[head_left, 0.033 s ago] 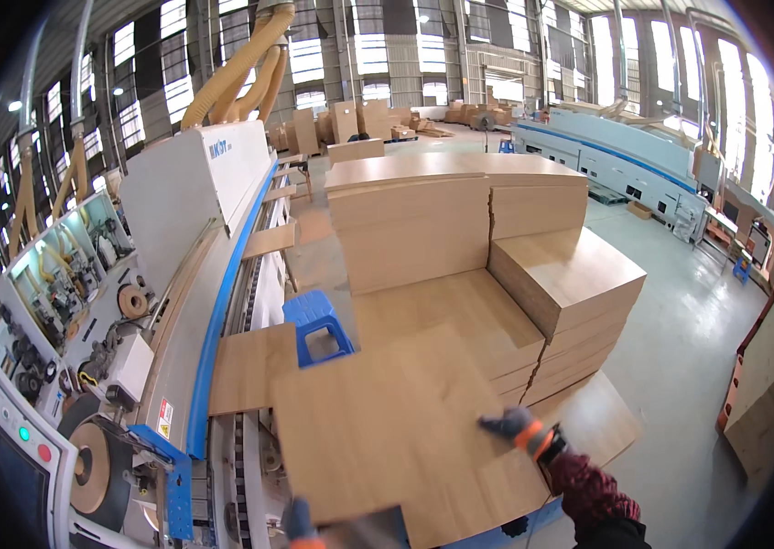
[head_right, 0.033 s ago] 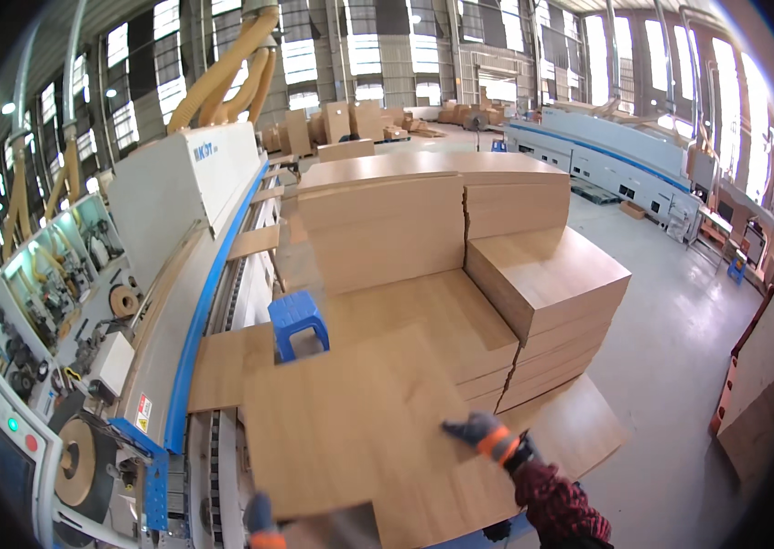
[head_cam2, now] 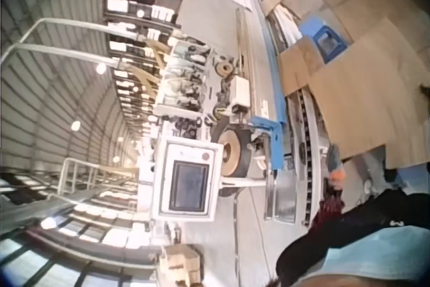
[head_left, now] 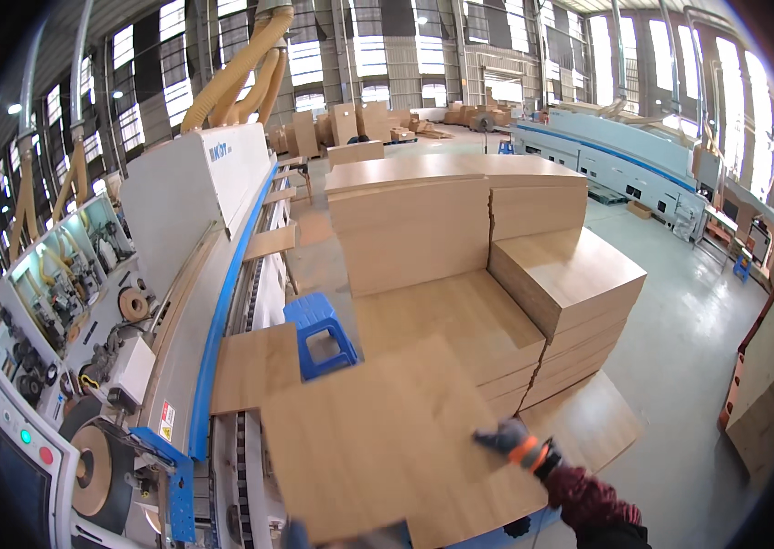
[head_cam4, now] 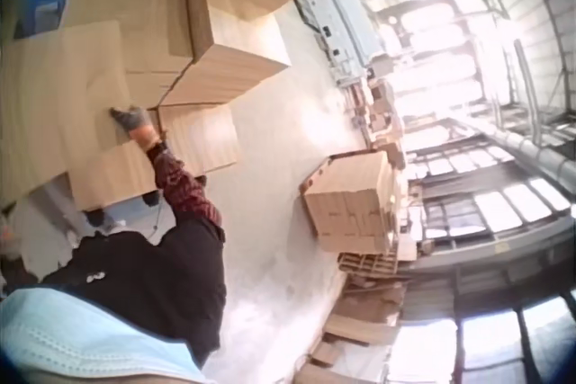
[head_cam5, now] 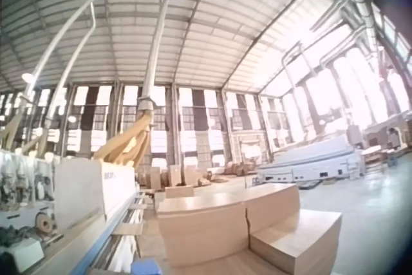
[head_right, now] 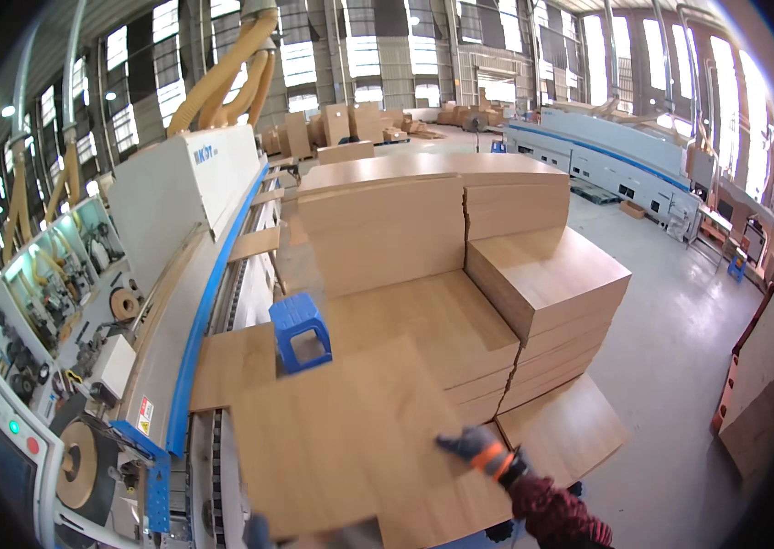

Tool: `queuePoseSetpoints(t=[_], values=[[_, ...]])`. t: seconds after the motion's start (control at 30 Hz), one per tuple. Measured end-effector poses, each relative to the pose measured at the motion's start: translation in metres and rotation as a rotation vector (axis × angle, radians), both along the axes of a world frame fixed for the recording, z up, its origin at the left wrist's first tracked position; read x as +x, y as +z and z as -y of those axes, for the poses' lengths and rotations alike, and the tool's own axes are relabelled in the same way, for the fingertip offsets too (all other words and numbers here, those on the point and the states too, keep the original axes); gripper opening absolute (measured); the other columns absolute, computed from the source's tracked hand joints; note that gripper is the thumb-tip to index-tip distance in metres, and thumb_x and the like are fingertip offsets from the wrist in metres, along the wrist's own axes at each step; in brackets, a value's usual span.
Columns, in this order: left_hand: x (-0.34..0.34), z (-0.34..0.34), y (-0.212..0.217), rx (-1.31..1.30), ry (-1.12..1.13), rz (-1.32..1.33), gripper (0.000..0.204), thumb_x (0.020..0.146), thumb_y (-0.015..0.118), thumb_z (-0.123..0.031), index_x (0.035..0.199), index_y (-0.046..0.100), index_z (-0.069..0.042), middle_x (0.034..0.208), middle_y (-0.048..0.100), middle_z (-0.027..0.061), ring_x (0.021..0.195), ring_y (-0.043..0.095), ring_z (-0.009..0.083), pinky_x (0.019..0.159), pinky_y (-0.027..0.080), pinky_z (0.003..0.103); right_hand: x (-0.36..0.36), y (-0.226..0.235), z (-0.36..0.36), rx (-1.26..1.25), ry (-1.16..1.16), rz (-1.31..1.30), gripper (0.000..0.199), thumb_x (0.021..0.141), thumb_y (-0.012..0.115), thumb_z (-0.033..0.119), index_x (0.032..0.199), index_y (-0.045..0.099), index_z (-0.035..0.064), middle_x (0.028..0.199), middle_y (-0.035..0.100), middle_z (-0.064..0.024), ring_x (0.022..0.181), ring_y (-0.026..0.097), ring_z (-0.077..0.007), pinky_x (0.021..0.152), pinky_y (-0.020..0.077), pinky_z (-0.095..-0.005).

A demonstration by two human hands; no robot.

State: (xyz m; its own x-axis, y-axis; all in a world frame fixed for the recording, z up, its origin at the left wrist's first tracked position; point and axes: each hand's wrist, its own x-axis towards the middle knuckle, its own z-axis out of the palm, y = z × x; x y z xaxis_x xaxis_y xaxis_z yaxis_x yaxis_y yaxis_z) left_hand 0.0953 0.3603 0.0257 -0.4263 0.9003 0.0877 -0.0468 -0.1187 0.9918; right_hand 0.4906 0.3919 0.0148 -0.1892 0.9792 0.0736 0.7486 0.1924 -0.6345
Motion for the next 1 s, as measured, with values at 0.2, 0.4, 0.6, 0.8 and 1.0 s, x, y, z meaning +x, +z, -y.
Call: queuePoseSetpoints(t=[0.2, 0.4, 0.6, 0.8, 1.0], values=[[-0.023, 0.145, -0.012, -0.136, 0.254, -0.429, 0.034, 0.084, 0.049, -0.026, 0.105, 0.053, 0.001, 0.107, 0.05, 0.0209, 0.099, 0.046, 0.0352, 0.086, 0.034, 0.044, -0.129, -0.086, 0.112, -0.55, -0.086, -0.617, 0.033, 0.077, 0.067, 0.025, 0.096, 0.06, -0.0013, 0.089, 0.063, -0.005, 0.078, 0.057, -0.0117, 0.072, 0.0463, -0.025], [-0.018, 0.248, -0.042, -0.301, 0.415, -1.082, 0.038, 0.081, 0.051, -0.028, 0.107, 0.052, -0.001, 0.113, 0.046, 0.0234, 0.103, 0.042, 0.0412, 0.089, 0.03, 0.051, -0.207, -0.108, 0.197, -0.787, -0.106, -1.017, 0.032, 0.078, 0.064, 0.024, 0.104, 0.056, 0.0058, 0.082, 0.06, -0.0001, 0.068, 0.054, -0.0117, 0.058, 0.0446, -0.0263], [-0.015, 0.333, -0.068, -0.516, 0.674, -1.327, 0.042, 0.079, 0.053, -0.029, 0.11, 0.051, -0.002, 0.119, 0.042, 0.0259, 0.107, 0.039, 0.0472, 0.092, 0.026, 0.058, -0.27, -0.111, 0.226, -0.769, 0.068, -1.032, 0.033, 0.076, 0.066, 0.021, 0.103, 0.056, 0.0045, 0.085, 0.06, -0.0029, 0.071, 0.055, -0.0131, 0.061, 0.045, -0.0258], [-0.02, 0.315, -0.082, -0.446, 0.661, -1.118, 0.044, 0.066, 0.06, -0.027, 0.1, 0.051, -0.003, 0.114, 0.043, 0.0226, 0.108, 0.037, 0.045, 0.092, 0.028, 0.054, -0.253, -0.151, 0.241, -0.388, 0.073, -0.76, 0.025, 0.077, 0.059, 0.014, 0.099, 0.057, 0.0026, 0.09, 0.062, -0.0066, 0.082, 0.058, -0.017, 0.071, 0.0469, -0.0283], [-0.009, 0.341, -0.085, -0.433, 0.594, -1.095, 0.04, 0.06, 0.067, -0.027, 0.091, 0.053, -0.006, 0.099, 0.048, 0.0124, 0.093, 0.047, 0.0345, 0.086, 0.031, 0.054, -0.227, -0.103, 0.234, -0.795, 0.145, -0.957, 0.038, 0.076, 0.067, 0.019, 0.108, 0.052, 0.0032, 0.095, 0.057, -0.006, 0.081, 0.053, -0.0163, 0.067, 0.0454, -0.0259]])
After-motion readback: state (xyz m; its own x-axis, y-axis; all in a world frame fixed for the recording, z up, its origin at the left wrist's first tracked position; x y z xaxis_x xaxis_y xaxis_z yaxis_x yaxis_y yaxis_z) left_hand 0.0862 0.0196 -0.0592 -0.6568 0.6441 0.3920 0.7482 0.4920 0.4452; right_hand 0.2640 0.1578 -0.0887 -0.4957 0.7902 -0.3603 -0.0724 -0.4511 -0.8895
